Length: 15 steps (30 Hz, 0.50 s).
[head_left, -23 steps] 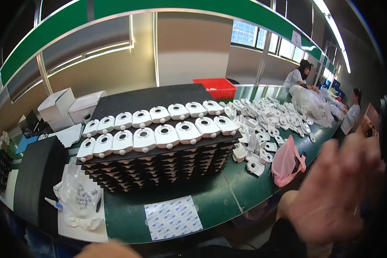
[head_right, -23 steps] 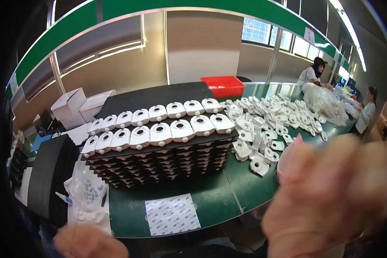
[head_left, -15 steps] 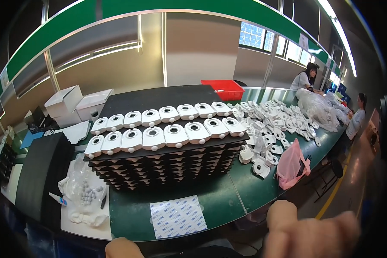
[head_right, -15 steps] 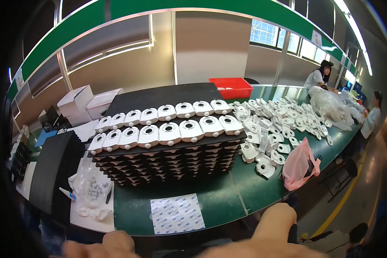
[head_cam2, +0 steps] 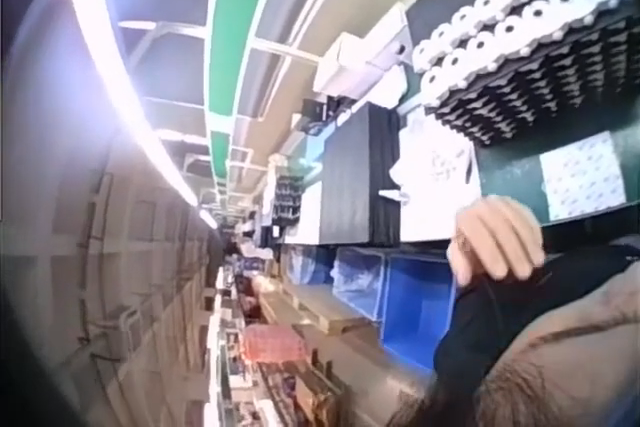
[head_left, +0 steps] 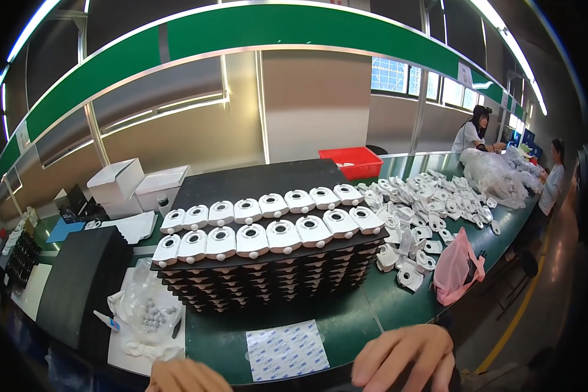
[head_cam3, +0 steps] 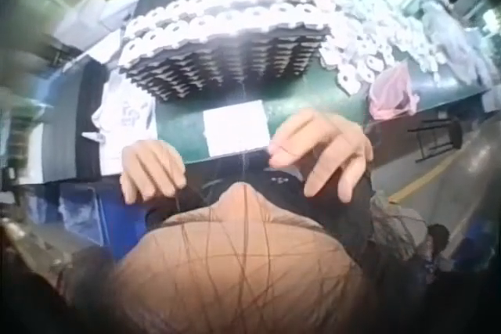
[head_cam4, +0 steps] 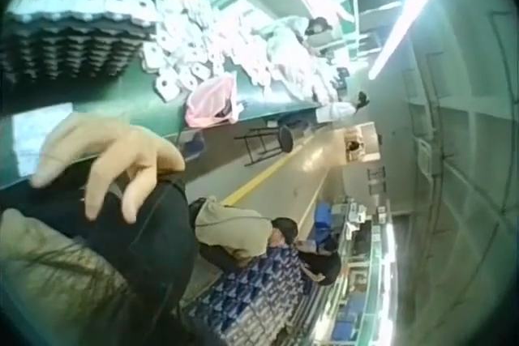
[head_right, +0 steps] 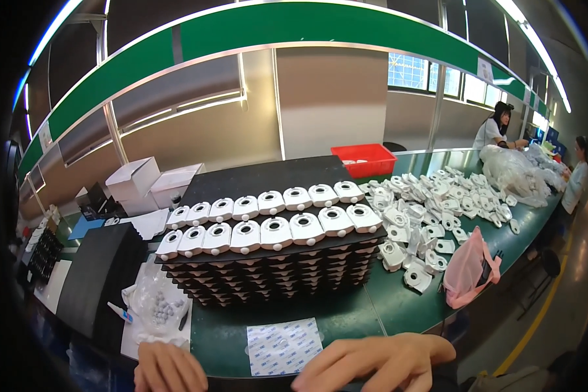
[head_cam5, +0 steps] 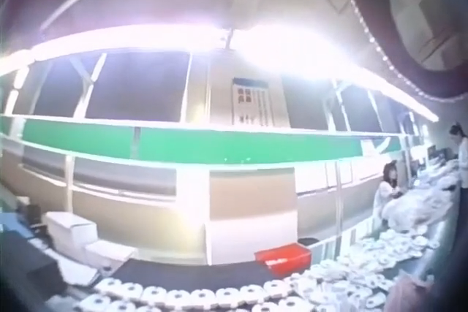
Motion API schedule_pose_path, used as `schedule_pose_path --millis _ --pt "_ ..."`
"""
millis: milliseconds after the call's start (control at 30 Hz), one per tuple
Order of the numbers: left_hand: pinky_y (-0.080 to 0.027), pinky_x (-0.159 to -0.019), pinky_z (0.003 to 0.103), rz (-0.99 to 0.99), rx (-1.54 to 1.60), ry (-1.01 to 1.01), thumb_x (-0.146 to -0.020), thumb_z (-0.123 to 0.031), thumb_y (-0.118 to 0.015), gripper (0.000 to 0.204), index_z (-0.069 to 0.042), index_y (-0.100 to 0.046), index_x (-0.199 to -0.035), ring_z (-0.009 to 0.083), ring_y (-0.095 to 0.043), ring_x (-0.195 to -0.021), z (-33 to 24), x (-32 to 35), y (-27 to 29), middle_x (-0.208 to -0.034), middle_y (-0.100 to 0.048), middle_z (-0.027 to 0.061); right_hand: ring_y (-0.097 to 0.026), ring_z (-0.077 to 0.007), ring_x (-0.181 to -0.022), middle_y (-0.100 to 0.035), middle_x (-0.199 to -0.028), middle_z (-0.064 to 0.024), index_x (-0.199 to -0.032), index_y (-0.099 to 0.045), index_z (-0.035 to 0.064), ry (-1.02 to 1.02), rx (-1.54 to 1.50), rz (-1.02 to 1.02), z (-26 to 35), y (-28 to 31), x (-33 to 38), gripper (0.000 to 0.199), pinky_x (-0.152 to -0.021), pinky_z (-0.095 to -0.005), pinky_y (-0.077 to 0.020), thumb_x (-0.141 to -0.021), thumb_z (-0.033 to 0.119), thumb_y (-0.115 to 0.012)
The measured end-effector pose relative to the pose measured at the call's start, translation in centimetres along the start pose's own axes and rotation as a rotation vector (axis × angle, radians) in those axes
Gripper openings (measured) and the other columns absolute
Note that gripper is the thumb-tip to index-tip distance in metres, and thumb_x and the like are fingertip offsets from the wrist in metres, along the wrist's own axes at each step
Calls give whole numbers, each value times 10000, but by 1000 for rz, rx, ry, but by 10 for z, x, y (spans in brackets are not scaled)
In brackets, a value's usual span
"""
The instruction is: Assembling small plastic light fixture components on an industrial assembly line.
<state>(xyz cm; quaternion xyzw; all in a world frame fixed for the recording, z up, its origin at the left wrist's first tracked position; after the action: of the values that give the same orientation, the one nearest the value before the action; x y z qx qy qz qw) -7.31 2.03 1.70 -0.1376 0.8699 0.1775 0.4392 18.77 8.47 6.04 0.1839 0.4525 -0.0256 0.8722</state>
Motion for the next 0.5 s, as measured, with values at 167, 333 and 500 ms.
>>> schedule_pose_path --millis 167,333,500 --pt "-490 -755 401 -595 -406 317 -641 -89 -662 275 75 -639 -860 341 -629 -818 6 27 33 -843 -640 218 -467 -412 -1047 -508 -1131 -304 -743 -615 20 -15 -130 165 3 -8 -11 349 -848 -483 -379 -788 367 -613" --pt "-452 -789 323 -629 -1587 637 -708 -127 -662 254 -11 -616 -929 271 -588 -922 -25 12 80 -962 -624 134 -550 -269 -781 -578 -763 -134 -673 -542 44 69 -249 314 -8 28 -2 275 -733 -409 -430 -864 234 -487" --pt "-226 -1025 404 -358 -1748 1002 -753 -353 -609 651 -55 -375 -1281 343 -305 -1240 -24 30 145 -1330 -351 180 -452 -294 -1102 -486 -1178 -180 -1143 -491 21 -553 1295 -310 -28 141 37 508 -926 -381 -348 -758 324 -624"
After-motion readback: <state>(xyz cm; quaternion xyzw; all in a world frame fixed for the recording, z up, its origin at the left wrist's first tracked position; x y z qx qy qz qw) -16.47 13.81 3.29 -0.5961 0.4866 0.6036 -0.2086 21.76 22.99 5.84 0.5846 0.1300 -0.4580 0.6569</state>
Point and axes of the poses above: each hand's wrist, its own x-axis away from the middle knuckle, its own y-axis out of the back of the hand, z = x × y, the point moved 3 cm from there along -x, towards the middle knuckle
